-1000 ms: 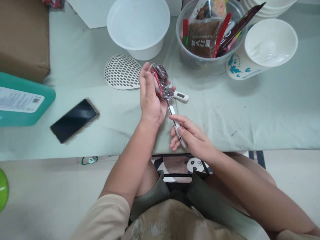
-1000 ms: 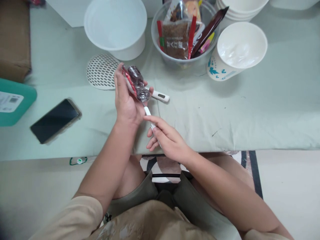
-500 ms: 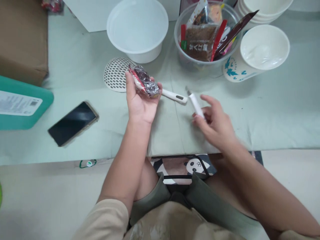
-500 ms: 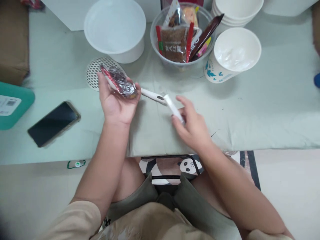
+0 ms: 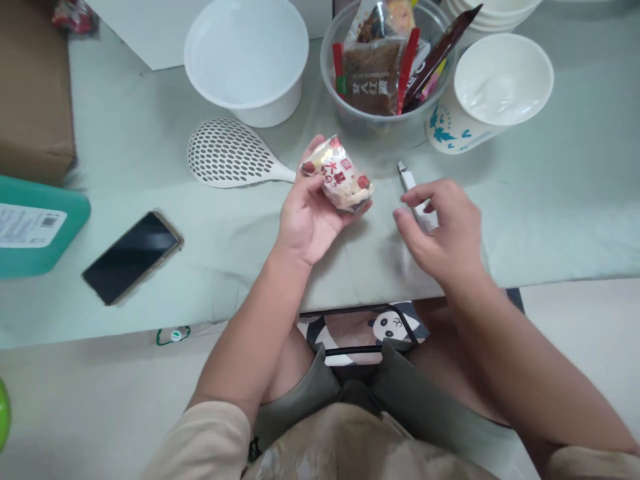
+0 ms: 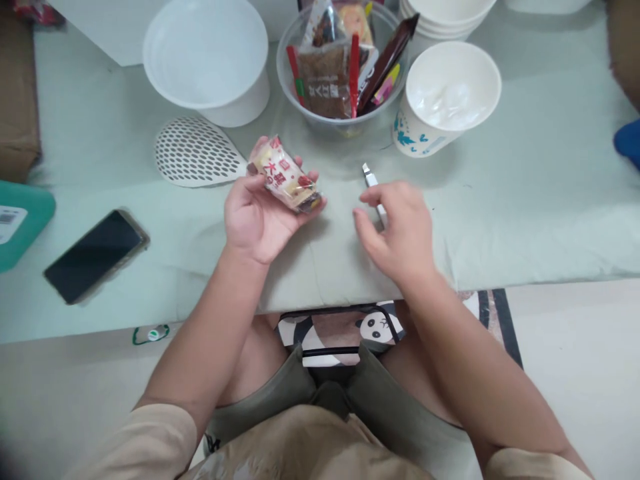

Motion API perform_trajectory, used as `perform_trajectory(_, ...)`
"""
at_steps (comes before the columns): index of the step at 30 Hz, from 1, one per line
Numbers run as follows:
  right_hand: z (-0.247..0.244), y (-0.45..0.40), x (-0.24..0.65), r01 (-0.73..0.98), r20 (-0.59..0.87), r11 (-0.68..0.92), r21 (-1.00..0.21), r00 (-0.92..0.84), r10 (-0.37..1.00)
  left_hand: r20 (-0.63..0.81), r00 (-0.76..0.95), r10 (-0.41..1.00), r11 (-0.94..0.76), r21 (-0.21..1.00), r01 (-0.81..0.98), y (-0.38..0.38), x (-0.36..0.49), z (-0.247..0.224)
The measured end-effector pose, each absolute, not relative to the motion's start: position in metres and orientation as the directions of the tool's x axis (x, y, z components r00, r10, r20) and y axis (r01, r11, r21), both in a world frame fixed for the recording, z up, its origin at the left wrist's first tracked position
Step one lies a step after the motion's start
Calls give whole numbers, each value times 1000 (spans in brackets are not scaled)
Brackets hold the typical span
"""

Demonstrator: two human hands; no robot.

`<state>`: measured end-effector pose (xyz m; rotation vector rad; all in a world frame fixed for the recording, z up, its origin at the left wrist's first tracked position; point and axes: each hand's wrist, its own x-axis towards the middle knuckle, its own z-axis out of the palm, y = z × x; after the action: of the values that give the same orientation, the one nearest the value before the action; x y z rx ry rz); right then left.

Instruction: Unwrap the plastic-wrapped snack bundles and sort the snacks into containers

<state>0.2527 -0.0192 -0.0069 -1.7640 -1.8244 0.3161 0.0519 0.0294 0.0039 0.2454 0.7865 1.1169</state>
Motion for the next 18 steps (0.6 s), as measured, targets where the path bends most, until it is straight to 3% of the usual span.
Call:
perform_trajectory(3,-1,-22,236,742,288,209,-637,-22,957,-461,248,852,494,550,-673,19,67,2)
perform_trajectory(6,-4,-22,226,709,330,253,-658,-29,943,-429,276,860,497,582,-643,11,76,0)
perform_trajectory(18,-14,-29,218,641,642,531,-554,-77,763,-162,155,975,218,844,-489,17,82,-27)
